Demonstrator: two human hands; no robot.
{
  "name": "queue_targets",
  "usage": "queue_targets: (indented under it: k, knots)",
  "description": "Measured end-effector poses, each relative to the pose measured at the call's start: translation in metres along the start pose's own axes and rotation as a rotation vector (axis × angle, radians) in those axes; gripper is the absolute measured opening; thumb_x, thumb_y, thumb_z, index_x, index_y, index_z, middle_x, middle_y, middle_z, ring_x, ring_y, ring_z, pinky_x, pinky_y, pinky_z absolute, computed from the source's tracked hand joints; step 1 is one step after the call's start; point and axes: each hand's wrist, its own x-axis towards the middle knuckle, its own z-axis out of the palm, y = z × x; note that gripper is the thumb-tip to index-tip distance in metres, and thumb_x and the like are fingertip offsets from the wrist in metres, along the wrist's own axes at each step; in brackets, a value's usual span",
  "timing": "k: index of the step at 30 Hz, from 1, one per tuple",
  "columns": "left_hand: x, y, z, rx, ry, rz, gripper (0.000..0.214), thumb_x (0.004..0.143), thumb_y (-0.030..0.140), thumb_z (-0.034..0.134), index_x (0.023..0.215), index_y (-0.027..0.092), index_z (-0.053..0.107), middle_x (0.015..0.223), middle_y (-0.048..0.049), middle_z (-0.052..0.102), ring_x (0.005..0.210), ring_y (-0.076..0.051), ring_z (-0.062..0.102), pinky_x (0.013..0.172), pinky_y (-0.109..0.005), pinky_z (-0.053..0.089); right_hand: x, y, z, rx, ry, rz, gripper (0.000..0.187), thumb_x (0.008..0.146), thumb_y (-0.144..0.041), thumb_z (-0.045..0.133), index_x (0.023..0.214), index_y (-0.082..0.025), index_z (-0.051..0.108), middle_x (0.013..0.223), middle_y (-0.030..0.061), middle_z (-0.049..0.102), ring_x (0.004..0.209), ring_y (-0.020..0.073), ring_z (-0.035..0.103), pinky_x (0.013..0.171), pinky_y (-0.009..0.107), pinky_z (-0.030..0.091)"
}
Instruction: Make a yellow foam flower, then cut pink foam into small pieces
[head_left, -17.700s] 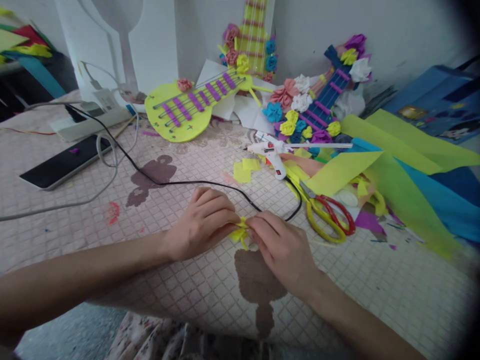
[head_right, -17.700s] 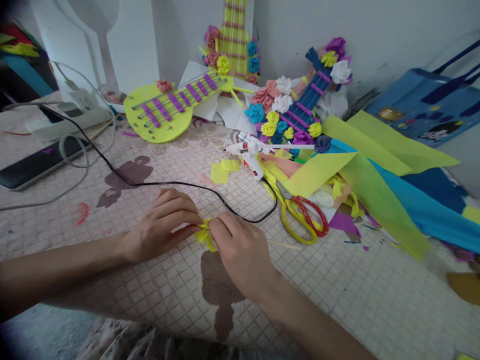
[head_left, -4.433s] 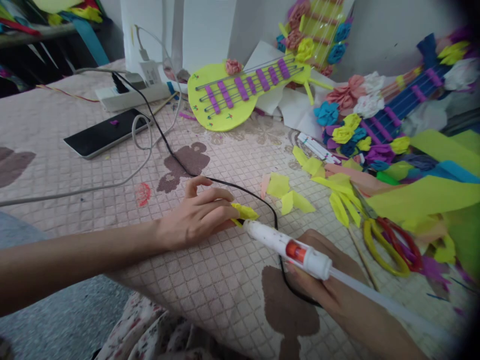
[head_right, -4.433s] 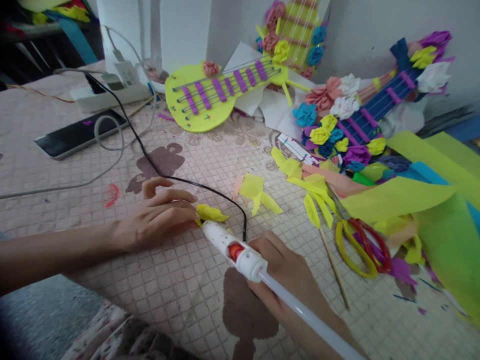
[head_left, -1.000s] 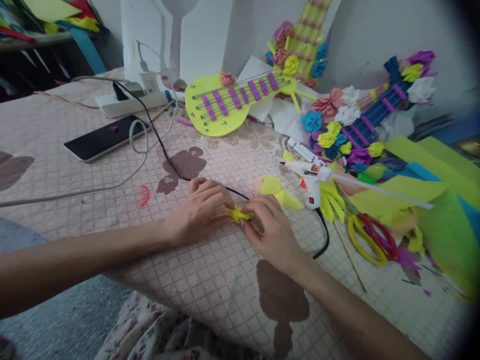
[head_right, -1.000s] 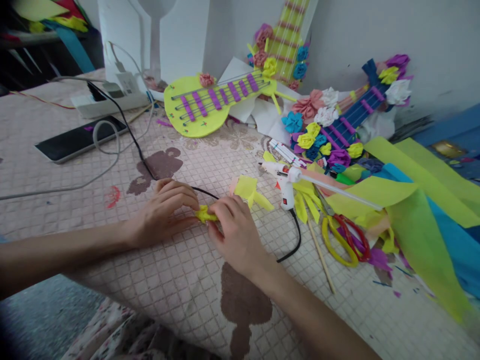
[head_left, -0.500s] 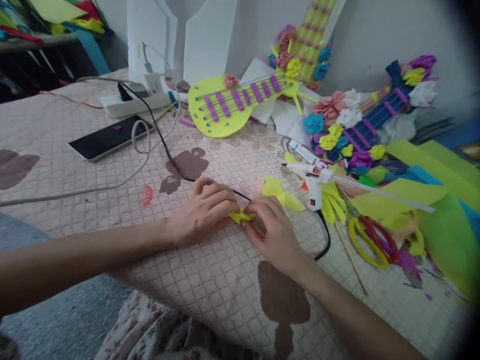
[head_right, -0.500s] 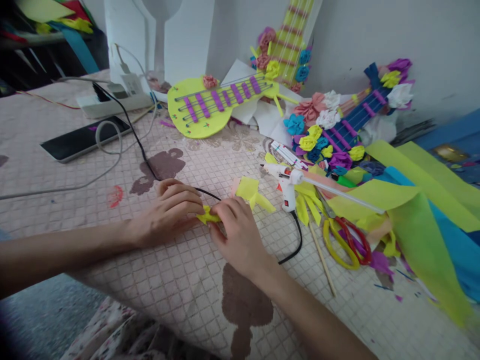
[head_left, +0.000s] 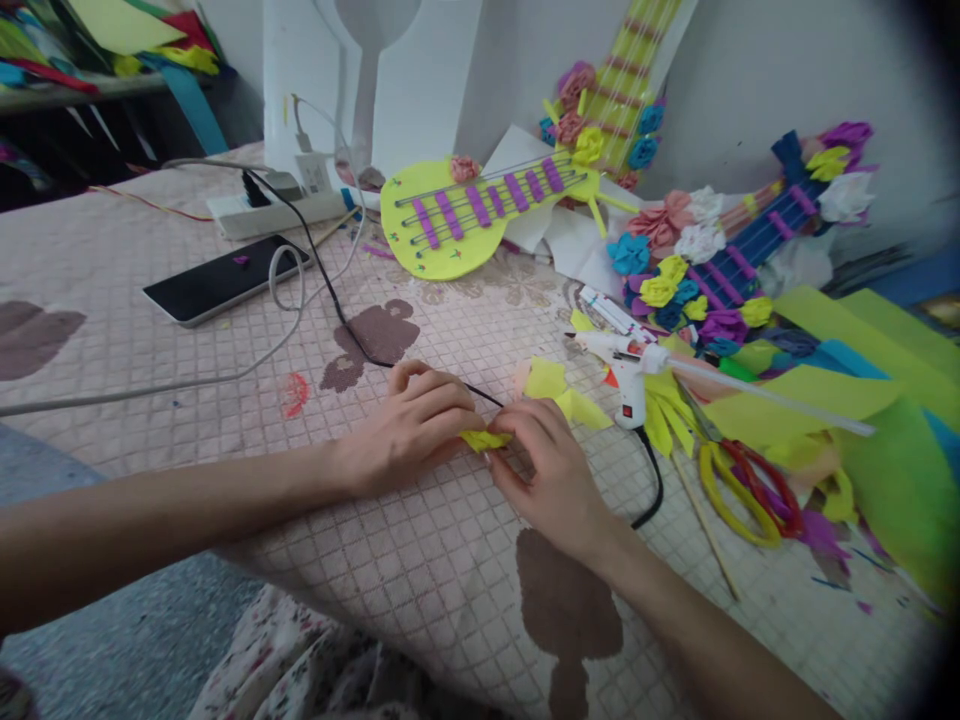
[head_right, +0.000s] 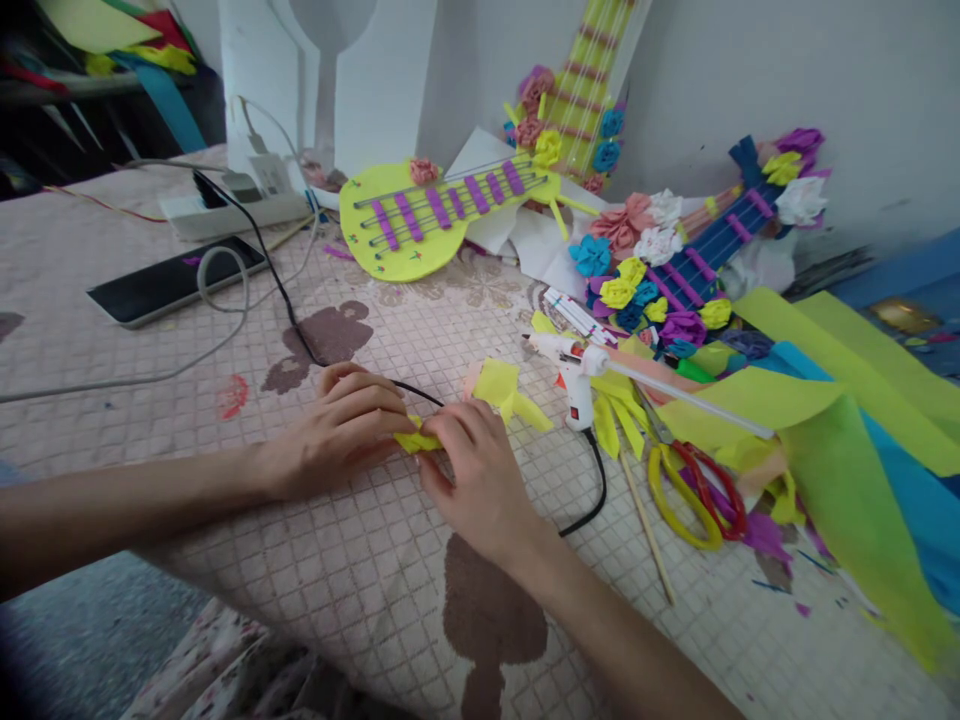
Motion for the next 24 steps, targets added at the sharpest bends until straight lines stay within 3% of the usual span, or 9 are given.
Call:
queue_targets:
  k: [8,17,24]
  knots:
    - [-0.002,-0.002,0.001,-0.005,0.000,0.005,0.012,0.090,0.020,0.053,0.100,0.025,0.055,0.098,0.0000,0.065,0.099,-0.017,0.053,0.091,-0.038,0.031,-0.005,-0.002,-0.007,0.049,0.065,0.001,0.022,0.083,-0.014,0.056,0.103,-0.022,0.052,0.103,0.0077,0.057,0.101,0.0223,0.053,0.089,0.043,0.046]
    - [-0.002,-0.003,-0.004,-0.026,0.008,0.076,0.013,0.089,0.020,0.055,0.101,0.024,0.055,0.095,-0.0007,0.067,0.099,-0.017,0.056,0.092,-0.038,0.032,-0.027,0.004,-0.030,0.020,0.206,-0.005,0.026,0.083,-0.009,0.052,0.105,-0.024,0.054,0.098,0.0068,0.059,0.093,0.0208,0.059,0.083,0.041,0.050]
    - [0.006,-0.007,-0.013,0.034,0.100,0.088,0.012,0.086,0.020,0.060,0.096,0.025,0.057,0.091,-0.0003,0.066,0.093,-0.017,0.058,0.089,-0.038,0.035,-0.047,0.025,-0.048,-0.071,0.258,0.101,0.017,0.084,-0.011,0.051,0.096,-0.023,0.056,0.087,0.0040,0.061,0.070,0.0149,0.058,0.062,0.030,0.049]
